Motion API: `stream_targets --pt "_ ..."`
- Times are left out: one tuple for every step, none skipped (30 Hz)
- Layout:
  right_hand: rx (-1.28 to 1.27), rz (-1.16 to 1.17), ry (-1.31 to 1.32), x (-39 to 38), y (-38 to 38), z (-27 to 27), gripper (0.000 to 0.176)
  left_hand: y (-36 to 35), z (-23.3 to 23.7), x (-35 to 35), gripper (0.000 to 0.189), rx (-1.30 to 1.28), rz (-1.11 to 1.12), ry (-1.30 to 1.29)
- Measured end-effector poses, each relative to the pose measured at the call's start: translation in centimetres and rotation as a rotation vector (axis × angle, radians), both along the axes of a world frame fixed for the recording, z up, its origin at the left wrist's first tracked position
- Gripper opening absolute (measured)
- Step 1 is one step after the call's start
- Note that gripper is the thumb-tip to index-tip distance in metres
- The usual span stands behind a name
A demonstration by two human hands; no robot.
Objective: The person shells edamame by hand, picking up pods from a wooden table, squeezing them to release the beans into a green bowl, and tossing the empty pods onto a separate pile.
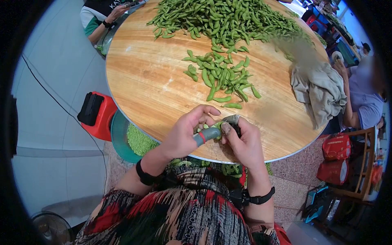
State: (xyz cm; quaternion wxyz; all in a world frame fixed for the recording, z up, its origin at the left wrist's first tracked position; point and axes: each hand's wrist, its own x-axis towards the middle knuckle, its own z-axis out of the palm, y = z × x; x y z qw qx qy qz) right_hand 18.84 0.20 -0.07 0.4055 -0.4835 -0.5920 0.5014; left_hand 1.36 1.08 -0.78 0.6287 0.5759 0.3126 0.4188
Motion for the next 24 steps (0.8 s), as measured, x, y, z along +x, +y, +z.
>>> stream_targets --pt "-0.085 0.000 0.045 -0.1 0.0 0.2 0.011 -0.4 1.3 0.2 0.042 0.063 0.070 0.238" --pt "-0.171 0.001 0.090 -0.2 0.0 0.2 0.012 -0.6 1.9 0.4 0.042 0.126 0.142 0.476" --pt "-0.172 0.000 0.088 -0.1 0.0 0.2 0.012 -0.6 1.6 0.4 0.042 0.125 0.141 0.474" --pt "-0.176 0.017 0.086 0.0 0.0 0.0 0.012 -0.6 1.0 0.5 0.043 0.219 0.150 0.494" --pt "-0.180 0.034 0.084 0.1 0.0 -0.2 0.013 -0.6 0.6 0.5 0.044 0.313 0.159 0.514" --pt "-0.181 0.034 0.083 0.2 0.0 -0.4 0.013 -0.5 0.5 0.3 0.044 0.312 0.160 0.513" --pt "-0.208 0.058 0.112 0.3 0.0 -0.6 0.013 -0.2 0.5 -0.1 0.044 0.238 0.090 0.416" --pt "-0.235 0.081 0.141 0.5 -0.1 -0.7 0.013 0.0 0.5 -0.5 0.044 0.163 0.020 0.318" --pt "-0.237 0.080 0.140 0.8 -0.2 -0.4 0.013 0.1 0.4 -0.8 0.044 0.162 0.020 0.316" --pt "-0.314 0.132 0.178 1.2 -0.3 0.0 0.013 0.2 0.4 -1.2 0.043 0.097 -0.008 0.243" --pt "-0.392 0.185 0.216 1.5 -0.4 0.3 0.013 0.2 0.4 -1.5 0.042 0.033 -0.035 0.169" --pt "-0.394 0.188 0.215 1.7 -0.4 0.2 0.013 0.3 0.6 -1.8 0.042 0.031 -0.033 0.168" --pt "-0.386 0.156 0.257 1.9 -0.5 0.0 0.014 0.4 0.9 -2.0 0.040 0.064 -0.032 0.197" --pt "-0.378 0.124 0.298 1.9 -0.5 -0.2 0.014 0.4 1.0 -2.1 0.039 0.097 -0.030 0.225" --pt "-0.379 0.128 0.296 1.8 -0.5 -0.4 0.014 0.3 1.0 -2.0 0.039 0.096 -0.027 0.224" --pt "-0.328 0.148 0.274 1.6 -0.4 -0.6 0.014 0.1 0.9 -1.8 0.038 0.081 -0.024 0.235" --pt "-0.276 0.166 0.251 1.3 -0.3 -0.8 0.013 0.0 0.8 -1.5 0.037 0.067 -0.023 0.245" --pt "-0.273 0.165 0.250 1.0 -0.2 -1.0 0.013 -0.1 0.8 -1.4 0.037 0.069 -0.024 0.244" --pt "-0.239 0.108 0.279 0.6 -0.1 -1.3 0.013 -0.3 0.7 -1.2 0.036 0.120 -0.019 0.254" --pt "-0.207 0.051 0.305 0.4 -0.2 -1.4 0.012 -0.4 0.7 -1.1 0.036 0.168 -0.013 0.263" --pt "-0.205 0.051 0.303 0.3 -0.2 -1.1 0.012 -0.5 0.9 -1.0 0.036 0.169 -0.013 0.261" --pt "-0.289 0.058 0.338 0.2 -0.3 -0.6 0.012 -0.6 1.5 -1.0 0.035 0.168 -0.013 0.310" --pt "-0.374 0.065 0.374 0.2 -0.4 -0.2 0.011 -0.7 1.8 -1.0 0.033 0.166 -0.013 0.360" --pt "-0.370 0.068 0.373 0.2 -0.4 0.1 0.011 -0.7 1.8 -1.0 0.033 0.169 -0.009 0.360"
